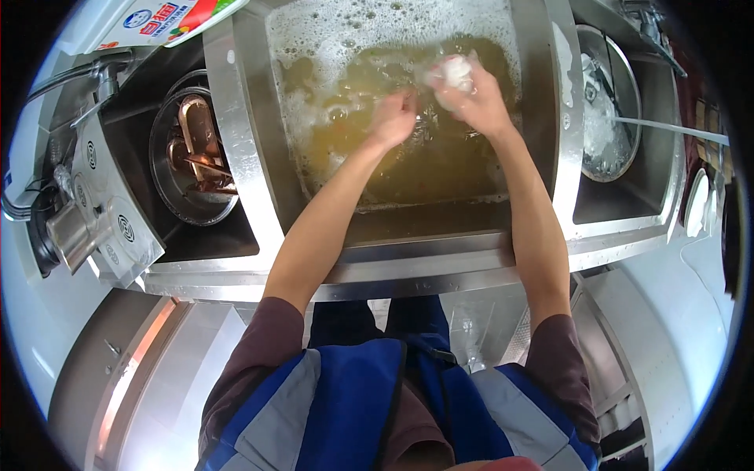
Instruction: Washing and rinsing various bowls and utensils in a kitchen sink.
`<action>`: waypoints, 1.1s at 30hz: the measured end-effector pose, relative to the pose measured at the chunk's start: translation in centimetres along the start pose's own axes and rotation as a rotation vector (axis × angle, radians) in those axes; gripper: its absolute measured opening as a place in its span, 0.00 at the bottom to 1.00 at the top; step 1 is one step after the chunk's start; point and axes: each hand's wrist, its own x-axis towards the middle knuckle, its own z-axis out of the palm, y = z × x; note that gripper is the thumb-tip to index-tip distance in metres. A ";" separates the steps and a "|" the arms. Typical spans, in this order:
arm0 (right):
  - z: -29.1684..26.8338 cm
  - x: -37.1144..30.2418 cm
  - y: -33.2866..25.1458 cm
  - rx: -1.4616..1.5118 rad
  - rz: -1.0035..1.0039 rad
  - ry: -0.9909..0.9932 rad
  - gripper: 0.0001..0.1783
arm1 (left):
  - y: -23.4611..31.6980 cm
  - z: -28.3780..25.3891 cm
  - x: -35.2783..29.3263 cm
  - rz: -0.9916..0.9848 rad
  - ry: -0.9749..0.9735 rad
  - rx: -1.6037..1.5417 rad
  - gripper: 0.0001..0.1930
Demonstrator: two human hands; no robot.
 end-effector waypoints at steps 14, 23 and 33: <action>1.6 1.4 0.2 -0.271 -0.385 0.204 0.18 | 3.5 0.3 -1.3 0.063 0.103 -0.156 0.14; -1.9 3.6 2.9 -0.325 -0.269 0.653 0.19 | 4.8 -0.4 -2.1 -0.255 -0.209 -0.441 0.13; -0.9 2.1 -0.6 0.290 -0.106 0.634 0.13 | 2.7 -2.9 0.2 -0.268 -0.336 -0.929 0.15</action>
